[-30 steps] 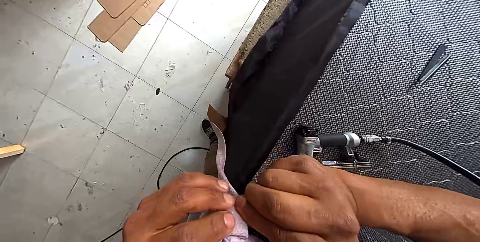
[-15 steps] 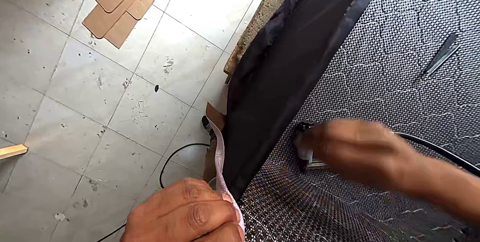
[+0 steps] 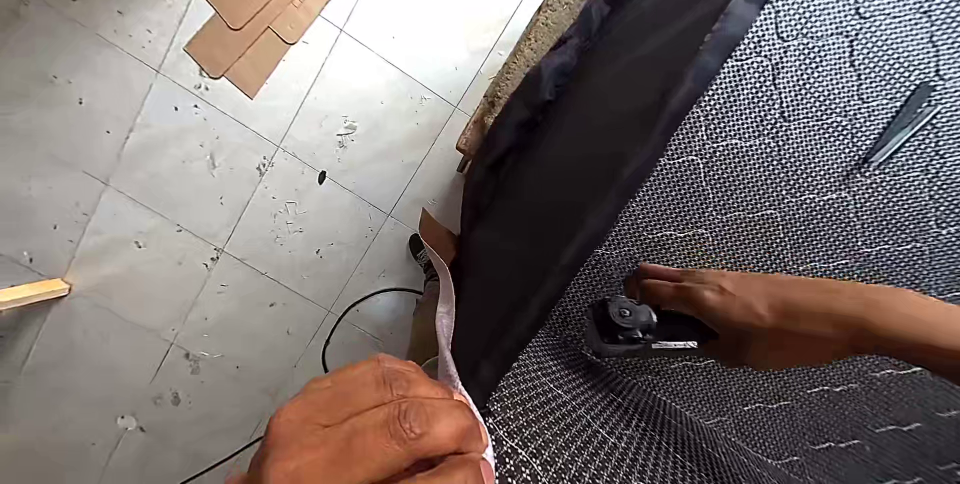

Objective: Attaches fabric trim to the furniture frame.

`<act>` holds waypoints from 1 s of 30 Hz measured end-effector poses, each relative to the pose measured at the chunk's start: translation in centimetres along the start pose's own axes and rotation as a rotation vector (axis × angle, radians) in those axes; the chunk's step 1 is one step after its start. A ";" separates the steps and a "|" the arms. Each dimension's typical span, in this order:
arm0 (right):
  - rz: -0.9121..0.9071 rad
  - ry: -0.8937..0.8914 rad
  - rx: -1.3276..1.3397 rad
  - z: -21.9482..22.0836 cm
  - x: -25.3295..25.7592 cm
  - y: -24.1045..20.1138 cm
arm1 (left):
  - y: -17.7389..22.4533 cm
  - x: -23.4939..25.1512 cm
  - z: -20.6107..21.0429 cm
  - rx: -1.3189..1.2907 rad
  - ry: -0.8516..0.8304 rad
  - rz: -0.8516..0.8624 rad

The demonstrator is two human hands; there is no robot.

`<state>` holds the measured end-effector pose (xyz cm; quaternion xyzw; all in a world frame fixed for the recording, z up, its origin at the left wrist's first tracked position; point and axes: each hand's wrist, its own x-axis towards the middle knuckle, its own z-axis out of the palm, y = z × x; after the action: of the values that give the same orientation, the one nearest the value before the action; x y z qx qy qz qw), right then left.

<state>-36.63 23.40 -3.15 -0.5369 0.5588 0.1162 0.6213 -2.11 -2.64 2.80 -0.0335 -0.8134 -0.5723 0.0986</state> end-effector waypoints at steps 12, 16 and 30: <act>-0.375 0.095 1.322 -5.9 -4.9 -9.9 | -0.2 -0.4 0.2 -0.041 0.024 -0.024; -0.325 0.050 1.392 -6.0 -4.7 -10.8 | -0.3 -0.4 0.3 -0.043 0.041 -0.029; -0.294 0.139 1.174 -6.9 -5.1 -12.1 | -0.8 -0.3 0.4 -0.113 0.065 0.017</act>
<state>-33.30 15.42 8.91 -0.1823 0.4887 -0.3336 0.7853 -2.02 -2.56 1.87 -0.0271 -0.7757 -0.6175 0.1278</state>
